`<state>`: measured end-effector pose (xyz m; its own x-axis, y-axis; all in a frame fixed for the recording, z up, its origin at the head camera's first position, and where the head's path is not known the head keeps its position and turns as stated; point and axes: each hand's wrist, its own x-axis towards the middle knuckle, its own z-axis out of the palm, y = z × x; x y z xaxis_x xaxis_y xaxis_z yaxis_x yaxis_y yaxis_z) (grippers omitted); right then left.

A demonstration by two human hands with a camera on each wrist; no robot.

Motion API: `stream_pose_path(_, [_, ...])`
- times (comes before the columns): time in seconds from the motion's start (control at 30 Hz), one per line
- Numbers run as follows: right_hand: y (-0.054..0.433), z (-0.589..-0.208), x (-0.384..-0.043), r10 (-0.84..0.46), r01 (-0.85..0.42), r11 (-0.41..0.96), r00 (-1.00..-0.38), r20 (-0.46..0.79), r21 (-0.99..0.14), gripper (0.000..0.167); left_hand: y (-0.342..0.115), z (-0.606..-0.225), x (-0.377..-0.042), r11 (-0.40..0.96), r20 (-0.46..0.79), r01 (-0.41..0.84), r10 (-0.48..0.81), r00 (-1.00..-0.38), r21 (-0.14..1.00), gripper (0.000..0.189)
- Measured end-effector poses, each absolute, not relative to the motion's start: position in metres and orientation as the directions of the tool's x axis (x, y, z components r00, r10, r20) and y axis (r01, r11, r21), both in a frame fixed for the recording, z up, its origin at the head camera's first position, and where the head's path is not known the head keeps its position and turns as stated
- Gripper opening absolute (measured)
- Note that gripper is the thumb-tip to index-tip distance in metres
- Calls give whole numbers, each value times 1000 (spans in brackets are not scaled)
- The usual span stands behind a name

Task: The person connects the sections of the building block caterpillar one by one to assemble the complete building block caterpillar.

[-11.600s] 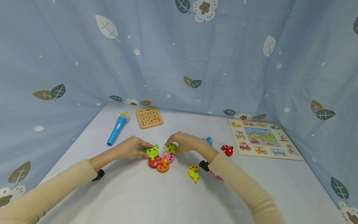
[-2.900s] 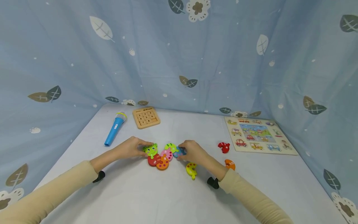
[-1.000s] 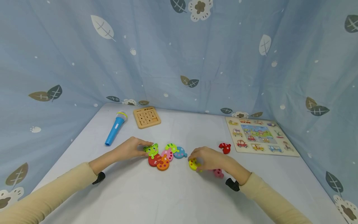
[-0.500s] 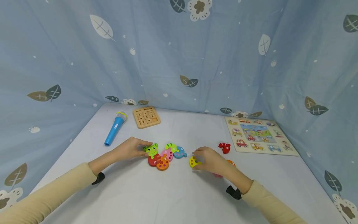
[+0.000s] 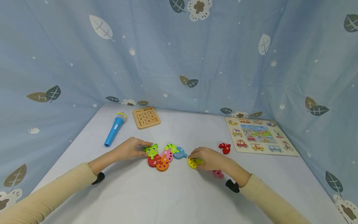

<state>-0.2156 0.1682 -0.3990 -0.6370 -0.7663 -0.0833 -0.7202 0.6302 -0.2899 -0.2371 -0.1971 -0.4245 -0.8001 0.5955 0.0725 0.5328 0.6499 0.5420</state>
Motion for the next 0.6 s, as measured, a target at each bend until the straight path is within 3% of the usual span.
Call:
stream_pose_path(0.17, [168, -397, -218, -768, -716, 625, -634, -85, -311, 43, -196, -425, -238, 652, 68, 527, 592, -803, 545, 49])
stream_pose_path(0.4, [169, -402, -202, -527, -502, 798, -850, 18, -335, 52, -196, -424, -232, 657, 80, 530, 585, -807, 537, 50])
stream_pose_path(0.6, [167, -407, -189, -428, -430, 850, -901, 76, -305, 51, -195, -422, -227, 661, 102, 534, 575, -812, 526, 58])
